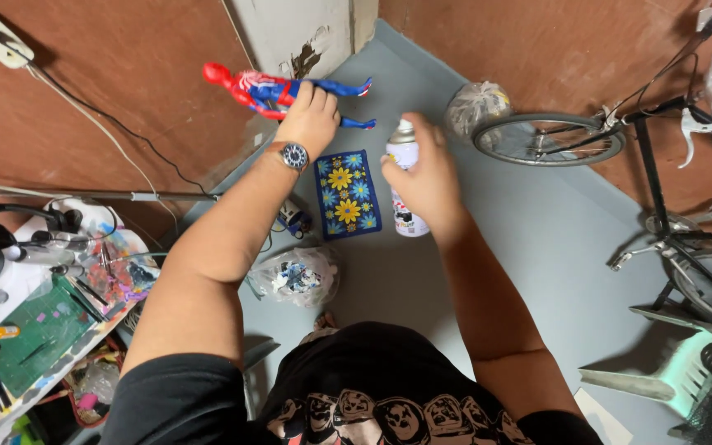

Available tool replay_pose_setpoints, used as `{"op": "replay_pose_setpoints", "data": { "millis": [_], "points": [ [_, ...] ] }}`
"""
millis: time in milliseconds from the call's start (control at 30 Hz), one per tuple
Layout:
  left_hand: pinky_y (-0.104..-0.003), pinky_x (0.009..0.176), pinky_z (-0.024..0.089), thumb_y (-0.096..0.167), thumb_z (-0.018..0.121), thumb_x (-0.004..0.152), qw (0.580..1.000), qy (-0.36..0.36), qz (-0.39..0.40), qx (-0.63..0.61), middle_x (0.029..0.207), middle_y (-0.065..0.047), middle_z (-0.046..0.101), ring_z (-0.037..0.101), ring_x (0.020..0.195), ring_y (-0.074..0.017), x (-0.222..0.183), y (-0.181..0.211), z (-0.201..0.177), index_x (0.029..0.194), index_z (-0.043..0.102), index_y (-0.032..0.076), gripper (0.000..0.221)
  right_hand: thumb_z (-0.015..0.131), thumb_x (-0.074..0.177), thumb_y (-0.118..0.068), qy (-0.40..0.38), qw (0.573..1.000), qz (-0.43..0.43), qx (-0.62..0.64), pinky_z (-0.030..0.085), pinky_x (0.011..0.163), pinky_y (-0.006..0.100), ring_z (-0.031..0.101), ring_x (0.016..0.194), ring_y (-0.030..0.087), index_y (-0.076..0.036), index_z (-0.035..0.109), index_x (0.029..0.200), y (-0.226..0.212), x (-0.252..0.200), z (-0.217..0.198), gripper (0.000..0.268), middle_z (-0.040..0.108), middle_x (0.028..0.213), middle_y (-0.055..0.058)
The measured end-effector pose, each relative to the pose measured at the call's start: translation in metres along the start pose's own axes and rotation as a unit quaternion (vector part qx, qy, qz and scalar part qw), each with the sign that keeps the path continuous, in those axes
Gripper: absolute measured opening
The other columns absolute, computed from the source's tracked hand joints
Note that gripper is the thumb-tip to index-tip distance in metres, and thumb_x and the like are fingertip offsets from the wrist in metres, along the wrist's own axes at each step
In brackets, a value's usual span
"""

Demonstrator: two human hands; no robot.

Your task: Applying spray paint to an action figure while rotating it to ensure even coverage.

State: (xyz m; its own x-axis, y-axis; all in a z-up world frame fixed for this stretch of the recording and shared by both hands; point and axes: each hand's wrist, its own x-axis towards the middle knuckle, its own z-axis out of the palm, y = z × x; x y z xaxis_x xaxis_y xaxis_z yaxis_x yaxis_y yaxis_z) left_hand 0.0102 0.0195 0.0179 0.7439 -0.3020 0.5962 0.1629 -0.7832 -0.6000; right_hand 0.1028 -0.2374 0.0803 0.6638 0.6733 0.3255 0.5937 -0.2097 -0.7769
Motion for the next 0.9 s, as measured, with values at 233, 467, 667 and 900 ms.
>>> {"op": "replay_pose_setpoints", "data": {
  "millis": [233, 467, 667, 900],
  "points": [
    [-0.053, 0.105, 0.042, 0.021, 0.063, 0.093, 0.972, -0.207, 0.063, 0.091, 0.105, -0.005, 0.068, 0.06, 0.1, -0.0334, 0.013, -0.02, -0.014, 0.107, 0.078, 0.021, 0.02, 0.072, 0.076, -0.028, -0.07, 0.996, 0.054, -0.011, 0.048, 0.096, 0.043, 0.066, 0.112, 0.034, -0.021, 0.053, 0.14, -0.015, -0.025, -0.001, 0.067, 0.061, 0.126, 0.011],
    [-0.046, 0.1, 0.046, 0.019, 0.067, 0.091, 0.979, -0.157, 0.083, 0.104, 0.096, -0.001, 0.066, 0.06, 0.093, -0.0291, 0.021, -0.028, -0.02, 0.096, 0.076, 0.024, 0.011, 0.071, 0.078, -0.029, -0.059, 0.997, 0.042, -0.017, 0.048, 0.096, 0.044, 0.064, 0.114, 0.036, -0.02, 0.052, 0.14, -0.014, 0.001, 0.003, 0.065, 0.059, 0.129, 0.013],
    [-0.047, 0.106, 0.046, 0.021, 0.077, 0.084, 0.971, -0.193, 0.085, 0.109, 0.102, 0.001, 0.067, 0.063, 0.101, -0.0278, 0.025, -0.031, -0.026, 0.102, 0.075, 0.024, 0.019, 0.075, 0.075, -0.023, -0.057, 0.996, 0.064, 0.014, 0.048, 0.1, 0.037, 0.065, 0.113, 0.026, -0.02, 0.054, 0.142, -0.003, -0.035, -0.012, 0.07, 0.059, 0.132, 0.009],
    [-0.045, 0.102, 0.048, 0.013, 0.074, 0.087, 0.983, -0.127, 0.091, 0.101, 0.094, 0.0, 0.063, 0.06, 0.093, -0.0273, 0.03, -0.037, -0.034, 0.093, 0.072, 0.023, 0.011, 0.079, 0.081, -0.018, 0.083, 0.992, -0.098, -0.01, 0.046, 0.106, 0.043, 0.057, 0.122, 0.034, -0.009, 0.05, 0.138, 0.017, 0.023, -0.01, 0.065, 0.059, 0.129, 0.017]
  ]
}}
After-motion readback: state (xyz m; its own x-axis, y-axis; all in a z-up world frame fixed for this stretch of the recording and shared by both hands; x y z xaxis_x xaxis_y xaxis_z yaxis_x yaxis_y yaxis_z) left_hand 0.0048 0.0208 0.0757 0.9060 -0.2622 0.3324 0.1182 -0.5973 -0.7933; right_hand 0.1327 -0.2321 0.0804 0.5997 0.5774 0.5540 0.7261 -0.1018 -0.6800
